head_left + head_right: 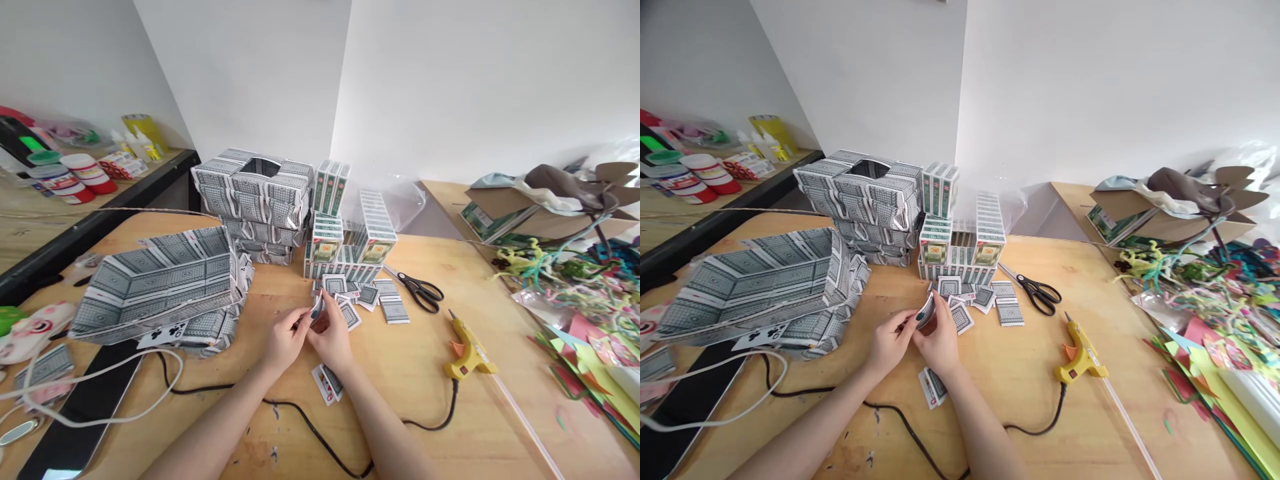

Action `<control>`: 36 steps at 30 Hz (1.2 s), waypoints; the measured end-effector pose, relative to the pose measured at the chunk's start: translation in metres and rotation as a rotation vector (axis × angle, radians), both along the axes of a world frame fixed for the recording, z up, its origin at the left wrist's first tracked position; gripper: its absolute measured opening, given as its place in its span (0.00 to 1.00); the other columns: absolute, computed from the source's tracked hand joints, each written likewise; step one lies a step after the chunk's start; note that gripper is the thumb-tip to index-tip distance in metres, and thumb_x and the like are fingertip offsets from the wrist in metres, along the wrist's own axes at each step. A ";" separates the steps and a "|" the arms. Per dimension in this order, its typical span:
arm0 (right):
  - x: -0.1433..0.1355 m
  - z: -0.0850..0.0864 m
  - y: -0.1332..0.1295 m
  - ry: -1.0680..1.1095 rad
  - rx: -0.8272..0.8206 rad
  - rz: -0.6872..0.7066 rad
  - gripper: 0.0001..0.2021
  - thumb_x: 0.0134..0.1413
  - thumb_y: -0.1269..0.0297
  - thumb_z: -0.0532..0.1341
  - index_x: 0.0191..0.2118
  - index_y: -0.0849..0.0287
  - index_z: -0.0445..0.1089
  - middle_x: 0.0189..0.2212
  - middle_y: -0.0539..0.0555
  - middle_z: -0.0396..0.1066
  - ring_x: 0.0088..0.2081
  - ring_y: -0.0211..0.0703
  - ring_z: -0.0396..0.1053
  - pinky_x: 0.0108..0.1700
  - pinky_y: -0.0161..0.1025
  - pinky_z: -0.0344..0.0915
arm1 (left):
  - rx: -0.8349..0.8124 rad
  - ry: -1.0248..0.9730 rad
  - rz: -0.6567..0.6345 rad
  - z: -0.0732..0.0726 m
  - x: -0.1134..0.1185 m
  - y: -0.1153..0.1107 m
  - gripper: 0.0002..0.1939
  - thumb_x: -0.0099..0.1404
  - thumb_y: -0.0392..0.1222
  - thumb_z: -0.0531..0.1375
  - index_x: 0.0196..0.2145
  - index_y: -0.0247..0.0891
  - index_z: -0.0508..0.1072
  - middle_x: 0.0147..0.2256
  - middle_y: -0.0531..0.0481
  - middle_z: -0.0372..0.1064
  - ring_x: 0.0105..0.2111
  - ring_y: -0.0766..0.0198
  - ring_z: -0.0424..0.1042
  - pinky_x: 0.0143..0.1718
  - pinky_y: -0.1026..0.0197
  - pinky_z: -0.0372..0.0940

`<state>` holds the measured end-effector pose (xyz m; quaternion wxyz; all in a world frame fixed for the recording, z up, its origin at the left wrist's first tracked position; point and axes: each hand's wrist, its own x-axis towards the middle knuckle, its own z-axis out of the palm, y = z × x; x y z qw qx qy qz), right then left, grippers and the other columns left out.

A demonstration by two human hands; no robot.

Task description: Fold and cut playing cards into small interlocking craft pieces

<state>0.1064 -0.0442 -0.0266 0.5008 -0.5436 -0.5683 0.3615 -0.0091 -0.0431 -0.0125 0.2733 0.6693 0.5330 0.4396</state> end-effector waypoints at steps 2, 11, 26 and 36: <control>0.000 0.002 0.000 0.056 -0.045 0.022 0.35 0.37 0.68 0.63 0.56 0.55 0.55 0.48 0.59 0.64 0.33 0.42 0.67 0.30 0.37 0.66 | -0.002 -0.054 -0.053 0.001 -0.001 0.000 0.11 0.59 0.42 0.53 0.38 0.38 0.70 0.37 0.45 0.72 0.37 0.61 0.70 0.40 0.60 0.64; 0.001 0.022 0.002 0.434 -0.236 0.219 0.18 0.38 0.58 0.64 0.39 0.56 0.66 0.30 0.53 0.71 0.26 0.41 0.67 0.26 0.37 0.67 | 0.002 -0.246 -0.139 0.009 -0.002 0.004 0.27 0.55 0.41 0.58 0.52 0.39 0.58 0.52 0.41 0.55 0.52 0.54 0.58 0.50 0.52 0.58; 0.007 0.017 0.004 0.253 -0.173 0.344 0.11 0.45 0.62 0.60 0.37 0.58 0.68 0.28 0.51 0.66 0.29 0.39 0.63 0.32 0.35 0.63 | -0.264 -0.496 -0.142 0.005 -0.002 0.010 0.15 0.53 0.40 0.59 0.39 0.34 0.69 0.42 0.42 0.70 0.43 0.58 0.69 0.46 0.55 0.63; 0.007 0.016 0.007 0.475 -0.280 0.372 0.11 0.44 0.59 0.62 0.31 0.61 0.66 0.23 0.50 0.68 0.25 0.38 0.66 0.30 0.36 0.66 | -0.443 -0.680 -0.081 0.012 0.000 0.014 0.19 0.51 0.42 0.61 0.41 0.31 0.69 0.38 0.41 0.72 0.38 0.58 0.71 0.37 0.60 0.66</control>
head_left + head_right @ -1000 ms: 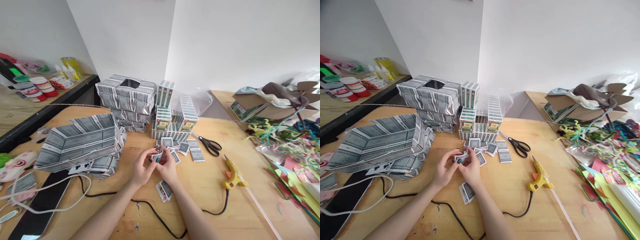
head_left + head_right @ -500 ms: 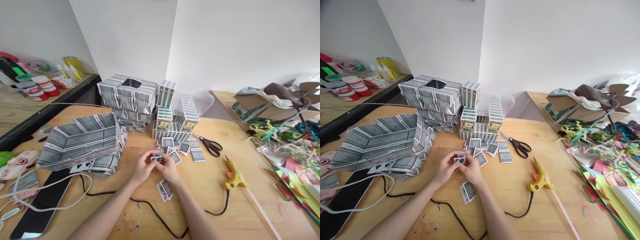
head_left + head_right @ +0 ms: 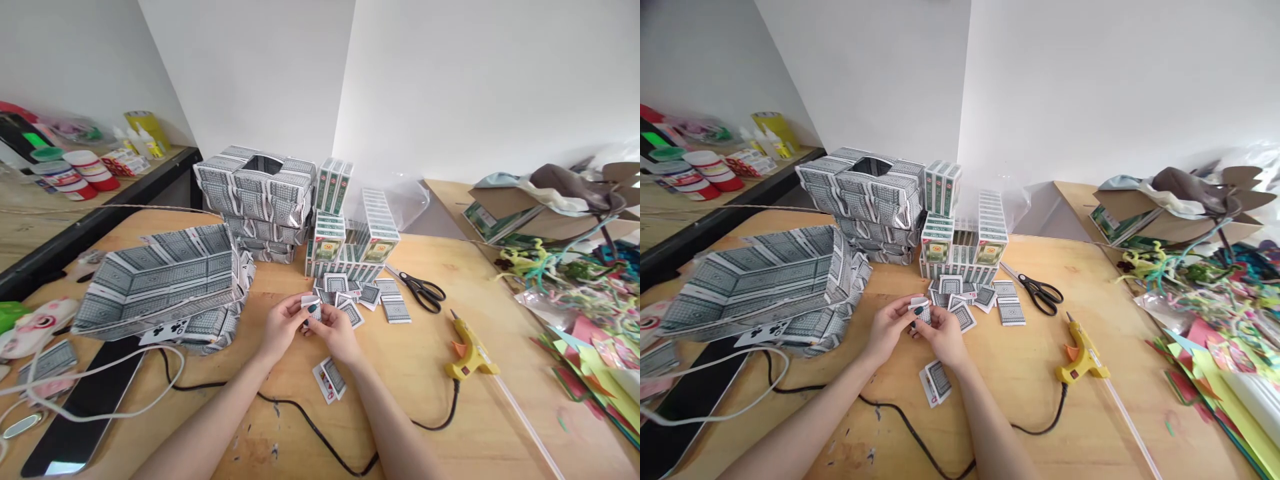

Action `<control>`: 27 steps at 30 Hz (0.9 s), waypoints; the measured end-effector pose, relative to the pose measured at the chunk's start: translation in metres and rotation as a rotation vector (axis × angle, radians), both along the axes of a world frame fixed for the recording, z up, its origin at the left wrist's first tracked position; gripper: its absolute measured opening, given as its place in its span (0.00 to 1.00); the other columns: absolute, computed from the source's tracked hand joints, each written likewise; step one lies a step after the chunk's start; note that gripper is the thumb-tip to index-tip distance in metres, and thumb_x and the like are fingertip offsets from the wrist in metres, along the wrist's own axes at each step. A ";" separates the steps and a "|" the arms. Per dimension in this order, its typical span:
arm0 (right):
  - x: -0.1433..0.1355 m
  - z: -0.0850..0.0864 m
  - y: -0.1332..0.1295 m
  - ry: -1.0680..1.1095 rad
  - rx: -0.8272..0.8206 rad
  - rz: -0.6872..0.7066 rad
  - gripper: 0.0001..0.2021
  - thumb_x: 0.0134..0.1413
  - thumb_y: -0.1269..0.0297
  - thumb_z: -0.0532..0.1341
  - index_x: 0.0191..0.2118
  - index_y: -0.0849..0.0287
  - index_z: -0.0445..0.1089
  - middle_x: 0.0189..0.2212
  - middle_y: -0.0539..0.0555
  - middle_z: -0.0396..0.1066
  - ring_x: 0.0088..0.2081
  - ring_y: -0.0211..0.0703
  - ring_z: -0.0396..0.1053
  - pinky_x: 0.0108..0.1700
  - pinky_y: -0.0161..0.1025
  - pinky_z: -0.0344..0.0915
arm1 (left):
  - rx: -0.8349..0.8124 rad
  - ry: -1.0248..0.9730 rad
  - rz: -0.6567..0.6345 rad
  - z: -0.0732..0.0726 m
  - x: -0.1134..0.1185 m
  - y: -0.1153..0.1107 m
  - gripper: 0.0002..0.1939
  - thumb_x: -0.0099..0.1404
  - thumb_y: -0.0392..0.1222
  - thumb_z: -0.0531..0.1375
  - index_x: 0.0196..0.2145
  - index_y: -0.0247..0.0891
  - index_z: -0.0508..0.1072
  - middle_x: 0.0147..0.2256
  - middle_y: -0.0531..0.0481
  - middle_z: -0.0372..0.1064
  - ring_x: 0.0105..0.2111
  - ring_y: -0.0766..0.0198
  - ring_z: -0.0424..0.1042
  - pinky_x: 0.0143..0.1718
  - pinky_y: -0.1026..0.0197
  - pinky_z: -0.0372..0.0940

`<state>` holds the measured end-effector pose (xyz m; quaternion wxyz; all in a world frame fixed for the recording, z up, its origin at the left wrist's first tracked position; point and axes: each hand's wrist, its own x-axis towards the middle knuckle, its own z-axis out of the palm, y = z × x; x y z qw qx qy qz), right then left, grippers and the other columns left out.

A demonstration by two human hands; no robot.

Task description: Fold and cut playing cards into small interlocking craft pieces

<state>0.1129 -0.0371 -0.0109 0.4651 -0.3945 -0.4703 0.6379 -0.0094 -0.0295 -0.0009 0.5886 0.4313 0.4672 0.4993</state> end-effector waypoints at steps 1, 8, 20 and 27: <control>0.000 -0.001 0.000 0.015 -0.015 0.003 0.11 0.44 0.59 0.62 0.31 0.61 0.66 0.23 0.50 0.68 0.24 0.38 0.67 0.29 0.36 0.66 | -0.006 -0.015 -0.019 0.000 -0.001 0.001 0.20 0.51 0.42 0.60 0.42 0.31 0.70 0.38 0.42 0.72 0.37 0.59 0.71 0.36 0.61 0.65; 0.002 -0.006 0.002 0.064 -0.072 0.027 0.13 0.43 0.57 0.62 0.27 0.62 0.65 0.22 0.51 0.71 0.21 0.37 0.69 0.26 0.35 0.67 | -0.078 -0.028 -0.053 -0.006 -0.002 0.004 0.21 0.49 0.43 0.61 0.41 0.31 0.72 0.21 0.53 0.67 0.18 0.71 0.61 0.18 0.69 0.56; 0.006 -0.001 0.001 0.190 -0.182 0.081 0.16 0.41 0.56 0.64 0.34 0.64 0.70 0.29 0.56 0.74 0.30 0.48 0.73 0.33 0.44 0.70 | -0.135 -0.055 -0.052 -0.003 -0.006 0.009 0.18 0.49 0.40 0.62 0.38 0.32 0.74 0.22 0.51 0.69 0.21 0.69 0.63 0.22 0.68 0.58; 0.004 0.000 0.001 0.186 -0.237 0.045 0.13 0.41 0.58 0.65 0.31 0.63 0.71 0.28 0.56 0.74 0.30 0.48 0.73 0.32 0.44 0.70 | -0.110 -0.005 -0.068 -0.005 -0.005 0.009 0.19 0.50 0.42 0.61 0.41 0.33 0.73 0.19 0.54 0.66 0.18 0.72 0.59 0.20 0.69 0.54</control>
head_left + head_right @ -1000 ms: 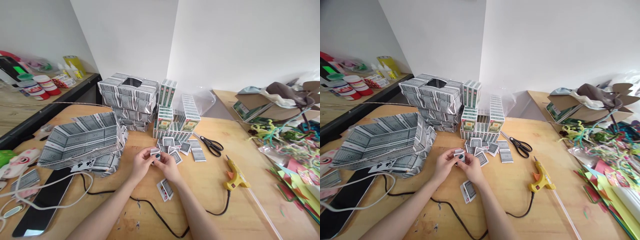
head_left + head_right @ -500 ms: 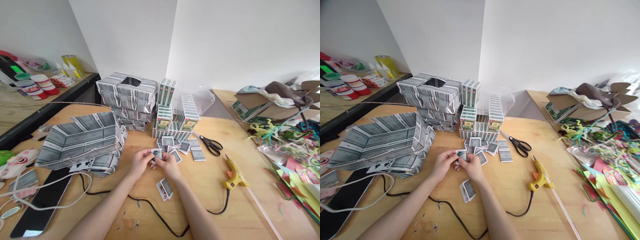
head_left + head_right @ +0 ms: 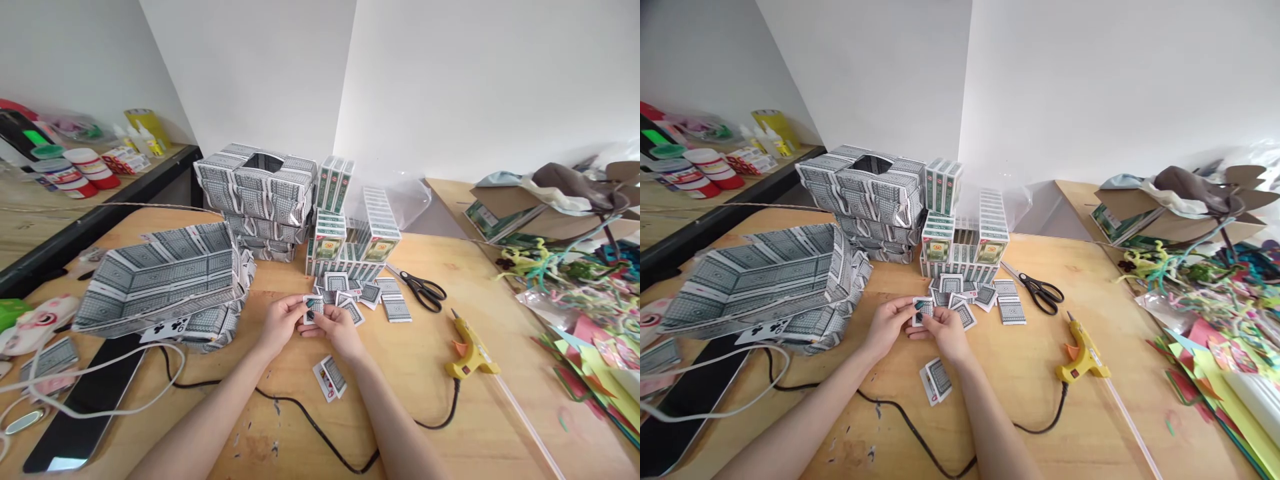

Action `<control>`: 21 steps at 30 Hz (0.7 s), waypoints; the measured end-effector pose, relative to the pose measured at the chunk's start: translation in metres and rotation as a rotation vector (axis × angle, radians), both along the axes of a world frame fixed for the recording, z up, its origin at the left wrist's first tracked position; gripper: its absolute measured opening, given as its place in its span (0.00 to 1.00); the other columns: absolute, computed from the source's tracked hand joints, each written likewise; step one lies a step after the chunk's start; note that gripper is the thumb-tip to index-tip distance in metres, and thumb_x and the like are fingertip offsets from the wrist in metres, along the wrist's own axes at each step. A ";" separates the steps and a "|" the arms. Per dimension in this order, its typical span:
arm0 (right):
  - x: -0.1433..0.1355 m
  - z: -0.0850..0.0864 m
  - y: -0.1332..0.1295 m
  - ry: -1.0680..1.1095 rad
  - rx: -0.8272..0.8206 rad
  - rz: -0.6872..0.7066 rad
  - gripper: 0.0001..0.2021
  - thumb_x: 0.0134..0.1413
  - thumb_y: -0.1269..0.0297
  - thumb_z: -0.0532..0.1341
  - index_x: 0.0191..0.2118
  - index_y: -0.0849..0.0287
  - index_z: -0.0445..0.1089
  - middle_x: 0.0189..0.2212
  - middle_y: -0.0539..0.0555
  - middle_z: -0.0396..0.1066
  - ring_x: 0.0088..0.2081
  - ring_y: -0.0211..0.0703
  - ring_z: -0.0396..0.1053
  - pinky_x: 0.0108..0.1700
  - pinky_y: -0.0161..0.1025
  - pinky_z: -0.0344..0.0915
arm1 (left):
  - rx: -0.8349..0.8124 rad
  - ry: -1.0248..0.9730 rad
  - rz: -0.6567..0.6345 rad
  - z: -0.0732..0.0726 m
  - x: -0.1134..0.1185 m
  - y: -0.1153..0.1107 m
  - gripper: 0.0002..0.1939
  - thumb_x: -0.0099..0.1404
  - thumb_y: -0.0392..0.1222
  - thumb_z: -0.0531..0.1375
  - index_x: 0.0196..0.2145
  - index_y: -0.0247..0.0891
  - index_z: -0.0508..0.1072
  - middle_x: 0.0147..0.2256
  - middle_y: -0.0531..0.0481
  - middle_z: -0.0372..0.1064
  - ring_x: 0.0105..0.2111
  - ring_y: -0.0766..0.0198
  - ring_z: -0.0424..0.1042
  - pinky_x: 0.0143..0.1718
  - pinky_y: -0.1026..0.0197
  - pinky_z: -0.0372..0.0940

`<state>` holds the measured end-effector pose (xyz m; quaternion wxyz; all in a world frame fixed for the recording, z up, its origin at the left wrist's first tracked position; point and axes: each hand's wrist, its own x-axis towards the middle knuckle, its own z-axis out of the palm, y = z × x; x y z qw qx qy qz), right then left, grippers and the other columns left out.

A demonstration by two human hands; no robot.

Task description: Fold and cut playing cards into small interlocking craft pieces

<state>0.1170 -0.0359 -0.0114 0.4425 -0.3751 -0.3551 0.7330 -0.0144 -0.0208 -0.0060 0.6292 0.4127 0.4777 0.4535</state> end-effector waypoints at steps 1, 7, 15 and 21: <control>0.000 0.000 0.000 0.000 -0.005 -0.006 0.13 0.40 0.58 0.65 0.31 0.63 0.71 0.28 0.56 0.74 0.29 0.48 0.73 0.32 0.44 0.70 | 0.001 0.003 -0.001 0.000 0.000 0.000 0.20 0.50 0.42 0.61 0.41 0.33 0.73 0.19 0.54 0.66 0.19 0.72 0.59 0.20 0.69 0.54; 0.000 0.002 0.000 0.007 -0.034 -0.015 0.14 0.39 0.59 0.66 0.31 0.65 0.71 0.28 0.57 0.75 0.29 0.47 0.73 0.32 0.42 0.70 | 0.006 0.021 -0.028 0.000 0.000 0.000 0.20 0.52 0.42 0.60 0.43 0.32 0.72 0.18 0.55 0.63 0.19 0.72 0.58 0.20 0.69 0.53; 0.000 0.004 0.001 0.015 -0.055 -0.028 0.15 0.37 0.60 0.67 0.31 0.66 0.72 0.28 0.58 0.75 0.29 0.46 0.73 0.34 0.42 0.70 | 0.006 0.032 -0.035 -0.003 0.000 0.000 0.23 0.52 0.43 0.59 0.45 0.31 0.70 0.17 0.56 0.59 0.19 0.73 0.55 0.19 0.70 0.52; 0.000 0.002 0.001 0.033 -0.070 -0.037 0.14 0.37 0.61 0.67 0.30 0.66 0.72 0.27 0.58 0.75 0.28 0.46 0.74 0.33 0.41 0.70 | 0.009 0.025 -0.050 -0.003 0.001 0.000 0.24 0.52 0.44 0.59 0.46 0.31 0.69 0.18 0.55 0.59 0.19 0.73 0.54 0.19 0.70 0.52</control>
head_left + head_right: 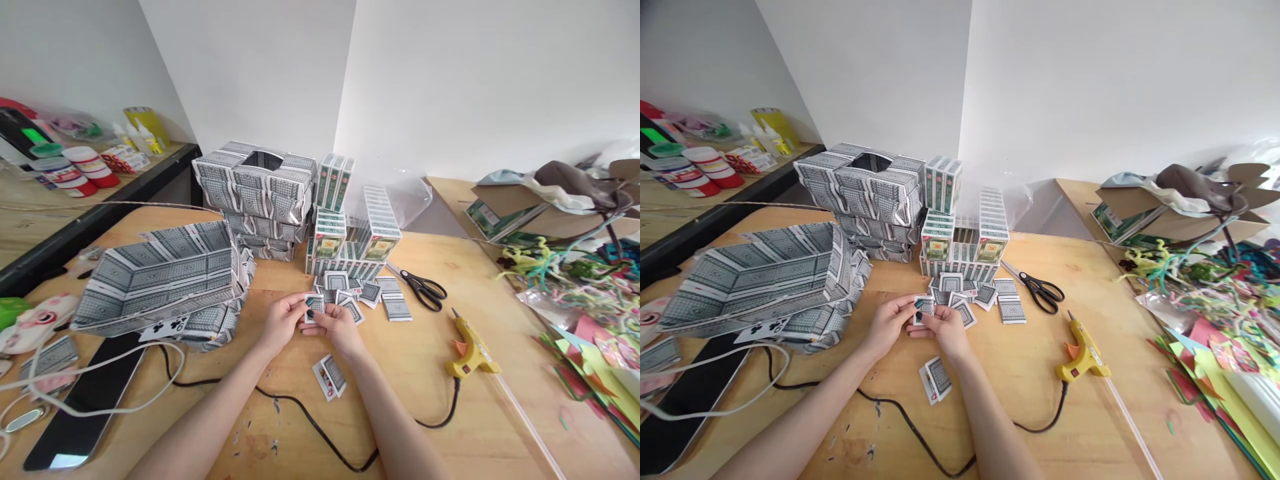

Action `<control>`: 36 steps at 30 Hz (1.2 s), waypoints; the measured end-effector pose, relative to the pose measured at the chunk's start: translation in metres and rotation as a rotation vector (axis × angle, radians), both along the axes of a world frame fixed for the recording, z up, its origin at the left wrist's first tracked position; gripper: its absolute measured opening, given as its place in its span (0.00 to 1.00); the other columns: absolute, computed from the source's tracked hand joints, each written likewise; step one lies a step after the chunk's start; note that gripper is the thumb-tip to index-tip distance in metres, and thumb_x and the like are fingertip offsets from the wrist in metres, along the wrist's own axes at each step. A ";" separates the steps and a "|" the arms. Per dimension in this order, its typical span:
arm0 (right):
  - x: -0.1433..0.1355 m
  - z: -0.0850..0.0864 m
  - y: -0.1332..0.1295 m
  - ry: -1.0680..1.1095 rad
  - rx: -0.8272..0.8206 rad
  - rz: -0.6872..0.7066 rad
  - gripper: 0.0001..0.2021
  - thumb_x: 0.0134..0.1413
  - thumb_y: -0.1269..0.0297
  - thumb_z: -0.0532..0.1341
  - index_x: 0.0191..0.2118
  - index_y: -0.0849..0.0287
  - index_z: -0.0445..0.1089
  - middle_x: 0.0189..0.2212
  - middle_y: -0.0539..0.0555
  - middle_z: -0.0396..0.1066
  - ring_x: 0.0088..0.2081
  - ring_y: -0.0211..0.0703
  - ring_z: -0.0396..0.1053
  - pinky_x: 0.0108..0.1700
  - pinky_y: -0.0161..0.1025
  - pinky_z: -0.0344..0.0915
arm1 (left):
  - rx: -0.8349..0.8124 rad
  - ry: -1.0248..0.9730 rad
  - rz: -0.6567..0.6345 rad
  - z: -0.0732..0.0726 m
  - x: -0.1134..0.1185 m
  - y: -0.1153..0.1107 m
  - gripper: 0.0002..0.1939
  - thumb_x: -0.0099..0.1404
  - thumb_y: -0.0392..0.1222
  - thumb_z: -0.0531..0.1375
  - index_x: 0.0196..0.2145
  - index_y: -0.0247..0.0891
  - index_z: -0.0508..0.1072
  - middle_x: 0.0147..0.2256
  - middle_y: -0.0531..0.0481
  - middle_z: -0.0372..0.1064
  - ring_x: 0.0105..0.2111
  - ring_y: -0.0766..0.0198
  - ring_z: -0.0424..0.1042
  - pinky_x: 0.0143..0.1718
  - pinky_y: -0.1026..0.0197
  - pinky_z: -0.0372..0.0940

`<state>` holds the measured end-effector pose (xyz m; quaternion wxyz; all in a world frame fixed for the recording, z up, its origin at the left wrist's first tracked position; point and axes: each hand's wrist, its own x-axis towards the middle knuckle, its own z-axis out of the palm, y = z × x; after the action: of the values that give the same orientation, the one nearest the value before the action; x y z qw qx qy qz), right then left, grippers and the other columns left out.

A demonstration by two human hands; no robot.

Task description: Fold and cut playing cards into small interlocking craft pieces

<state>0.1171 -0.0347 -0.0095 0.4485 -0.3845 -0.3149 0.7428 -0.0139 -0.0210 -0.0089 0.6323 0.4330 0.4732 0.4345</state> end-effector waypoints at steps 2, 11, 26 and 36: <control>0.000 0.000 0.000 0.011 0.001 -0.001 0.14 0.37 0.62 0.67 0.30 0.66 0.72 0.27 0.57 0.75 0.28 0.46 0.74 0.33 0.41 0.70 | -0.002 0.000 -0.003 0.001 0.000 0.000 0.24 0.53 0.44 0.58 0.46 0.31 0.69 0.18 0.55 0.59 0.19 0.73 0.54 0.19 0.70 0.52; 0.000 -0.001 0.000 0.026 0.003 -0.012 0.13 0.36 0.63 0.68 0.29 0.66 0.71 0.27 0.57 0.75 0.28 0.46 0.74 0.32 0.41 0.71 | 0.001 0.007 -0.019 0.001 0.000 0.000 0.24 0.53 0.43 0.58 0.48 0.31 0.68 0.19 0.55 0.59 0.19 0.73 0.54 0.19 0.70 0.51; -0.001 0.001 0.000 0.015 -0.005 -0.028 0.11 0.36 0.64 0.68 0.28 0.66 0.71 0.25 0.56 0.74 0.26 0.45 0.73 0.28 0.38 0.71 | 0.018 0.006 -0.007 0.009 0.002 -0.003 0.24 0.54 0.41 0.57 0.49 0.33 0.67 0.22 0.53 0.63 0.20 0.73 0.55 0.19 0.71 0.52; -0.001 -0.001 0.000 -0.002 -0.013 -0.033 0.12 0.35 0.64 0.68 0.28 0.65 0.71 0.24 0.56 0.74 0.26 0.45 0.73 0.27 0.37 0.71 | 0.055 0.051 -0.043 0.008 0.000 -0.004 0.24 0.55 0.43 0.56 0.49 0.33 0.66 0.28 0.49 0.68 0.20 0.73 0.56 0.20 0.70 0.54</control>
<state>0.1165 -0.0343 -0.0100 0.4577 -0.3931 -0.3041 0.7372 -0.0139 -0.0245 -0.0011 0.6173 0.4711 0.4675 0.4224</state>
